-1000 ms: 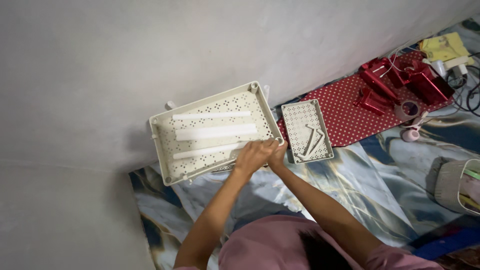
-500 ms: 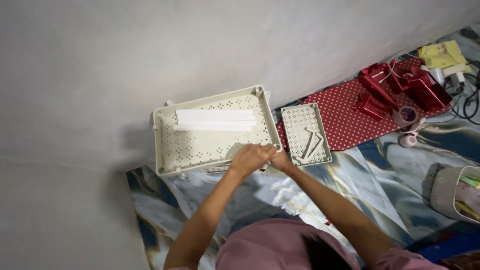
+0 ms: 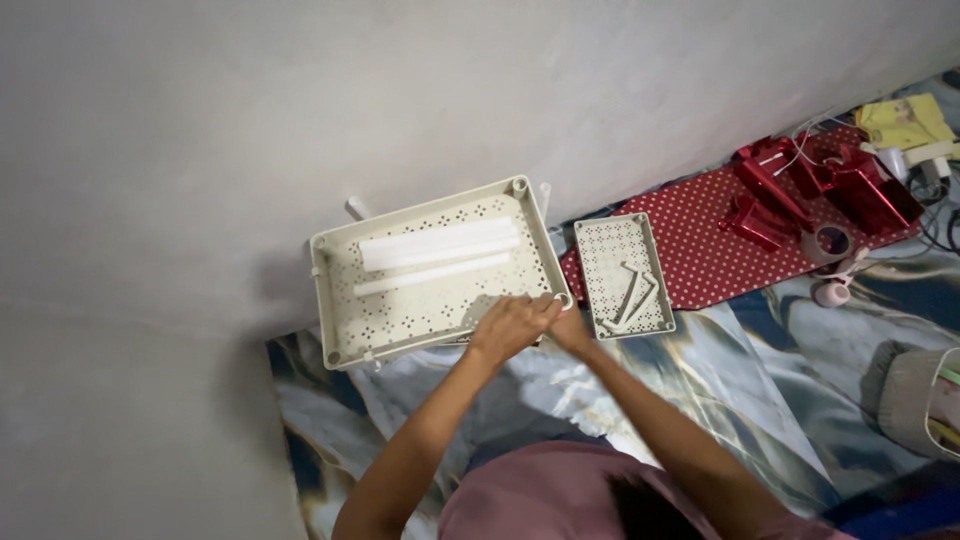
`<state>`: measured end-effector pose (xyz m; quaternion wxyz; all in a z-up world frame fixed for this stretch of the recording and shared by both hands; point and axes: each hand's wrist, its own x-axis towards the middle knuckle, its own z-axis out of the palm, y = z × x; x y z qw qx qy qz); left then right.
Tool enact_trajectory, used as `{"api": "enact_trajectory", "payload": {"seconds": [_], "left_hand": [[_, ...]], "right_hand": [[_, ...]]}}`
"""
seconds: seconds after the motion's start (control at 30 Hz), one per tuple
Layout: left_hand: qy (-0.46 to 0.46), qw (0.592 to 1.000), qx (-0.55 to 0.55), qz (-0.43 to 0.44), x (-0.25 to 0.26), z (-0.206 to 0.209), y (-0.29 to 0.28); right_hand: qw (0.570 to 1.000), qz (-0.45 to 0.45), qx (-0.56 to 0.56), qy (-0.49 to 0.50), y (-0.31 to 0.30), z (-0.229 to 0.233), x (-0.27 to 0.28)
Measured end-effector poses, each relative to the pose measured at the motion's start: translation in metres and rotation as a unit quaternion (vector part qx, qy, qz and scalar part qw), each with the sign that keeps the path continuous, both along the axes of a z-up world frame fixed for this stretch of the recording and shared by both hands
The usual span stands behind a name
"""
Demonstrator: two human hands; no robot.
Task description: The person assembles a white plastic storage rack by inserting vertical poles into perforated trays and attaching a handle. They repeatedly insert and remove poles and trays, adjusting the configuration while sitting on the floor.
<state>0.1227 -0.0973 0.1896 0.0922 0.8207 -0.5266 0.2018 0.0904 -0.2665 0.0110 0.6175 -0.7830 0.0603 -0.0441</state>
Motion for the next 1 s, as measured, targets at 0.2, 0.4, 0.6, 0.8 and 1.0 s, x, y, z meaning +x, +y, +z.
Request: {"api": "enact_trajectory", "payload": {"seconds": [0.2, 0.4, 0.6, 0.8, 1.0], "left_hand": [[0.034, 0.999, -0.004, -0.020, -0.002, 0.012, 0.001], [0.049, 0.998, -0.002, -0.039, -0.002, 0.013, 0.003], [0.035, 0.999, 0.009, -0.014, -0.009, 0.006, 0.002], [-0.004, 0.998, -0.030, 0.048, -0.018, 0.019, -0.002], [0.017, 0.999, -0.020, 0.023, -0.003, 0.046, -0.004]], "right_hand": [[0.938, 0.331, -0.041, 0.097, -0.067, 0.088, -0.006], [0.899, 0.353, -0.216, 0.145, -0.074, 0.108, -0.001], [0.940, 0.244, -0.238, -0.018, -0.059, 0.084, -0.018], [0.967, 0.131, -0.217, 0.012, -0.037, 0.079, -0.026], [0.961, 0.214, -0.178, 0.002, -0.036, 0.108, -0.016]]}}
